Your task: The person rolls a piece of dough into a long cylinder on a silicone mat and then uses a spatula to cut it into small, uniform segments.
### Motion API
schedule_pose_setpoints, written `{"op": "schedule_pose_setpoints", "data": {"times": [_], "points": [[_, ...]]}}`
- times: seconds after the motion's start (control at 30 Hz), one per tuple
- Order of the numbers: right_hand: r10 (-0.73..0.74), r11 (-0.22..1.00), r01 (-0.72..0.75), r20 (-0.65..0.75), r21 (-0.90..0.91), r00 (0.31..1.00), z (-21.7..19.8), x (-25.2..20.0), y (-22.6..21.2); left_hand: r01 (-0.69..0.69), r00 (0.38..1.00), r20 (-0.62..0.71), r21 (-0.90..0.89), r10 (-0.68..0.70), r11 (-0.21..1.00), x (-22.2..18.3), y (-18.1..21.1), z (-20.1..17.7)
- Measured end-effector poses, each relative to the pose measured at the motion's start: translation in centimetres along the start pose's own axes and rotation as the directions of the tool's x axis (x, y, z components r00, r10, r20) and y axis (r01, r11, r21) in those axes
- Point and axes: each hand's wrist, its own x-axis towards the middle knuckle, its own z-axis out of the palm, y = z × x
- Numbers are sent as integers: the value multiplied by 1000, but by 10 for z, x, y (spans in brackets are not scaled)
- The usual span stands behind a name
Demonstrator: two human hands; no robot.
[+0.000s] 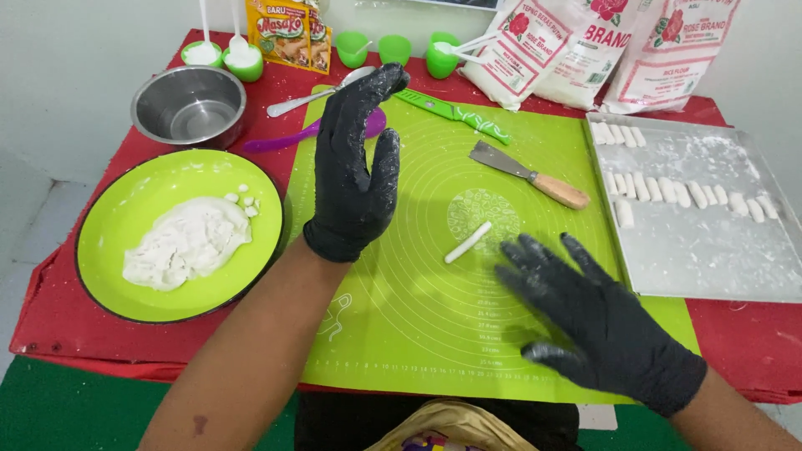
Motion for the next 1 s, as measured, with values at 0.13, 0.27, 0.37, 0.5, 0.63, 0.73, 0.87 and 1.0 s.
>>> {"op": "schedule_pose_setpoints", "data": {"times": [0.13,0.27,0.37,0.5,0.63,0.73,0.87,1.0], "points": [[140,990,-140,-8,-12,990,11,2,4,16,1000,17,0,-16,1000,0,2,-1],[61,997,-61,-12,45,998,12,36,-1,-5,1000,1,20,5,1000,0,2,-1],[38,995,-36,-19,90,999,19,57,-1,14,1000,10,22,-14,1000,-2,-1,-1],[49,997,-49,1,51,999,40,72,1,4,1000,23,-2,-4,1000,0,1,-2],[42,988,-45,21,148,999,55,96,7,-7,1000,9,-24,7,1000,-3,-2,2],[48,989,-63,114,136,992,72,136,24,24,999,22,0,-24,1000,-2,1,2],[-74,997,73,-40,-2,996,110,192,56,6,1000,-4,-1,-6,1000,1,5,1],[-9,894,139,-294,425,956,117,236,82,36,998,-55,-5,-36,999,7,15,-7]]}}
